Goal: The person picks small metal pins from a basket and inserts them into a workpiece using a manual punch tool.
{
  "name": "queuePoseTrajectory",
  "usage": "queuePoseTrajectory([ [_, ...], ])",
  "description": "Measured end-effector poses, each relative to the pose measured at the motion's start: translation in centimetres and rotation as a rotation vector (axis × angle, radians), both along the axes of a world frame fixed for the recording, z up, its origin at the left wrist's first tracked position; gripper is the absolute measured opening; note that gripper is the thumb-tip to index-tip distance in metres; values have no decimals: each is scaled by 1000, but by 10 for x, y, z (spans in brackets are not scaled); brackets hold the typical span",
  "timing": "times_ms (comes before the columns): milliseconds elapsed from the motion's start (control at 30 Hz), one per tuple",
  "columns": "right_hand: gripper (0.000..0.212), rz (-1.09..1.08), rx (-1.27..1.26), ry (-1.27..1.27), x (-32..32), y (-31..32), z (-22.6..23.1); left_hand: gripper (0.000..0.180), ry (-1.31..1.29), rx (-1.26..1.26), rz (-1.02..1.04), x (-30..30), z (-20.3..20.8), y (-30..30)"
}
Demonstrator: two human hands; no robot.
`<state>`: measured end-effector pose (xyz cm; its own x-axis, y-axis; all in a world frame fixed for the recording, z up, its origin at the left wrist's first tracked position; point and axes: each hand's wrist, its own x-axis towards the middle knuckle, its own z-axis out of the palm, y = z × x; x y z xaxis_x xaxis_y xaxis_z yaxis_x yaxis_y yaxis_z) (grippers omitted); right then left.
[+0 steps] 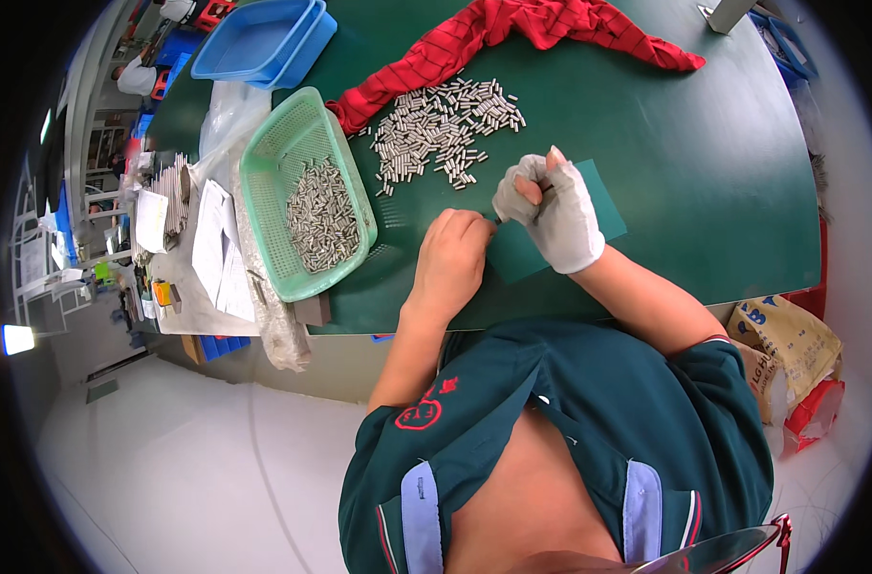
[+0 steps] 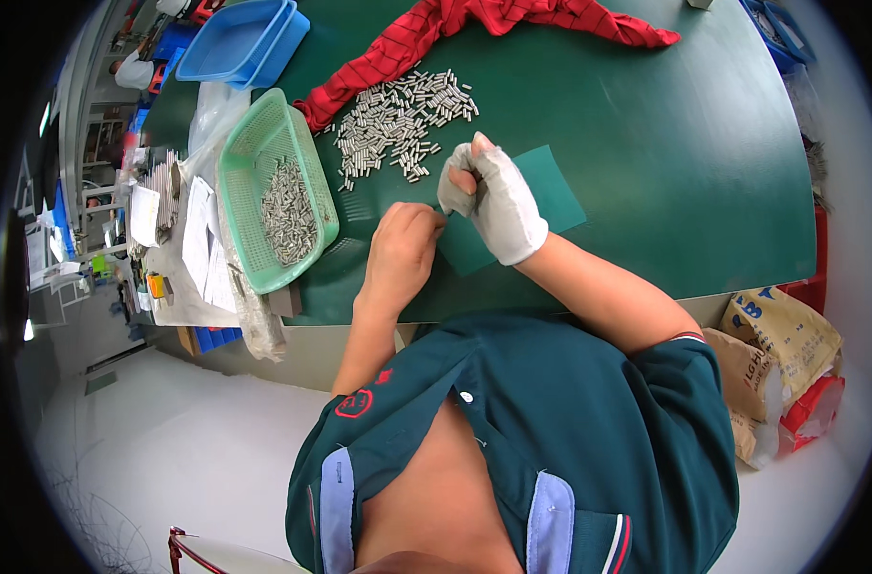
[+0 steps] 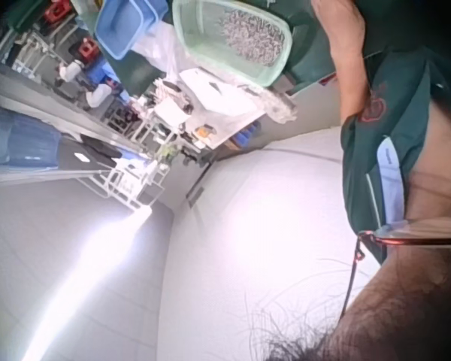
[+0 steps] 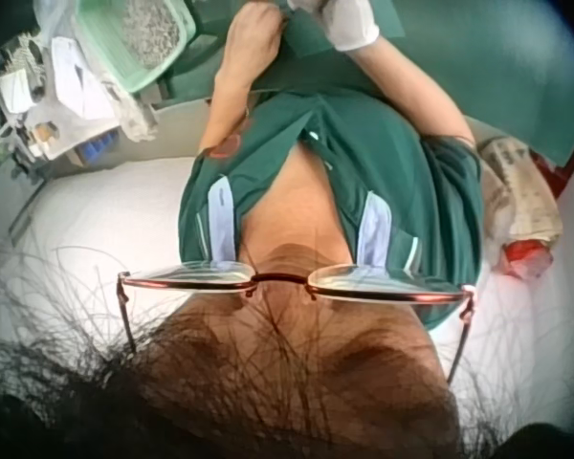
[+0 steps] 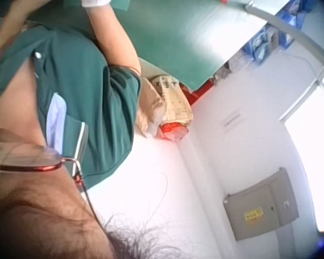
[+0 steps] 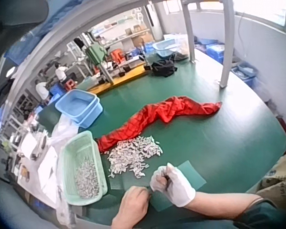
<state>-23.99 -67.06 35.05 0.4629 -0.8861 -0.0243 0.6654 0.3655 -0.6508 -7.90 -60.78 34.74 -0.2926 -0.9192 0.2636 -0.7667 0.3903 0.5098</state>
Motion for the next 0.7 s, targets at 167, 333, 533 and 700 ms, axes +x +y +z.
queuePoseTrajectory([
  [167,52,1,25,-32,-4,-3,-2,15,58,5,28,-5,-2,3],
  [333,52,37,98,-74,-3,-3,-1,13,58,-2,128,-2,-8,8],
  [533,52,41,130,-139,-1,-3,-7,14,40,16,106,-2,-12,7],
  [700,51,34,135,-127,1,-2,-6,13,44,23,112,-3,-10,6],
])
